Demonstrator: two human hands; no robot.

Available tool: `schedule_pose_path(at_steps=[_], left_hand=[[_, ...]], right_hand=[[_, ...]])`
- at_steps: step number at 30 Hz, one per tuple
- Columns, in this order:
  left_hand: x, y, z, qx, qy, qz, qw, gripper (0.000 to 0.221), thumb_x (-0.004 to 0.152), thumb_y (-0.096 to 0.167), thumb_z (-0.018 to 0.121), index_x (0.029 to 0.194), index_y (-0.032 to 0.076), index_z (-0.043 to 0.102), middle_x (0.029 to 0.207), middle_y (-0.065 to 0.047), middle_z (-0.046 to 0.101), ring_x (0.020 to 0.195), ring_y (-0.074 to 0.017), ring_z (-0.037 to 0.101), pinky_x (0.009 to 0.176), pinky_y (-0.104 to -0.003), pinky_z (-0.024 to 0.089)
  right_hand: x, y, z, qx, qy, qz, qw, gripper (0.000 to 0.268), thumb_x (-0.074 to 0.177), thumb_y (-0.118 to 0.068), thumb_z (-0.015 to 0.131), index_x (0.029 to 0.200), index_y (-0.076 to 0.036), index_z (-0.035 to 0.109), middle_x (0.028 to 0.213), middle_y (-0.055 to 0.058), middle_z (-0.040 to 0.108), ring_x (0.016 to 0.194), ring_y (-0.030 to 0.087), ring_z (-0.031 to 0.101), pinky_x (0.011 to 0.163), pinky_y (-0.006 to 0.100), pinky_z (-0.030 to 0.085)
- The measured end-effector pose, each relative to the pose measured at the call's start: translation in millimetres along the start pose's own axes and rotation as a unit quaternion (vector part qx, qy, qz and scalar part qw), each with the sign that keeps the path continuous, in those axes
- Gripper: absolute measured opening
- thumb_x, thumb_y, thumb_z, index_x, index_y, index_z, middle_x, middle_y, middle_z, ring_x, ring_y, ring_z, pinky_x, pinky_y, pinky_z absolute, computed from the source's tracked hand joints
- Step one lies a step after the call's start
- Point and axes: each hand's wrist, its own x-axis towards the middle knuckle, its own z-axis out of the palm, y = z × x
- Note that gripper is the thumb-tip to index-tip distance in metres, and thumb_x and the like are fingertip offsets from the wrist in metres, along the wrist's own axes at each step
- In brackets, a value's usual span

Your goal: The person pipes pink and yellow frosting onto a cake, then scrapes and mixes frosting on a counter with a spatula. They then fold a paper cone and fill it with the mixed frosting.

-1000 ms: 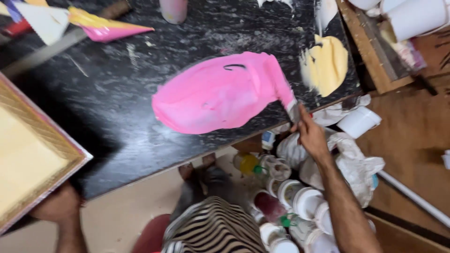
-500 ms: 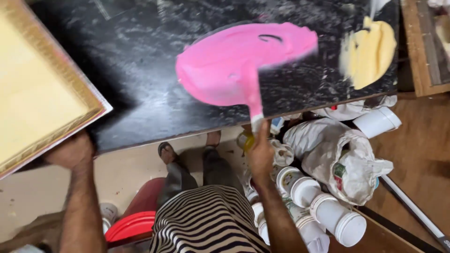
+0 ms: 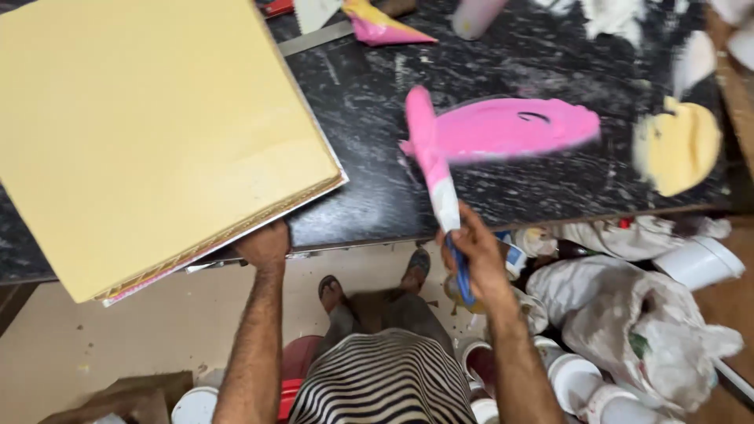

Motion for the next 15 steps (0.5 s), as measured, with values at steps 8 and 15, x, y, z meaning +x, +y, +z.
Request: schedule_pose_path(at_steps=[8,15], left_hand=[[14,11,-13,-0.021,-0.027,-0.018,0.999,0.046,0.103,0.037,0.070,0.129,0.000,0.070,0.124,-0.020,0.071,0.111,-0.0427,0.067,0.099,-0.053,0.051],[4,2,-2,-0.049,-0.036,-0.070,0.996,0.050,0.108,0.043,0.070,0.131,0.000,0.068,0.128,-0.022,0.070,0.117,-0.0442,0.065,0.104,-0.054,0.049]], right_hand=[[48,-19,-131,-0.761,0.276,-0.171,0.562,0.064,0.099,-0.011,0.062,0.158,-0.024,0.043,0.103,0.020,0.055,0.081,0.032,0.058,0.065,0.043,0.051],[-10,-87,-212,-0.486,0.188,-0.109,0.846,0.064,0.100,-0.013,0.063,0.161,-0.026,0.049,0.075,0.013,0.057,0.067,0.017,0.046,0.060,0.033,0.044]])
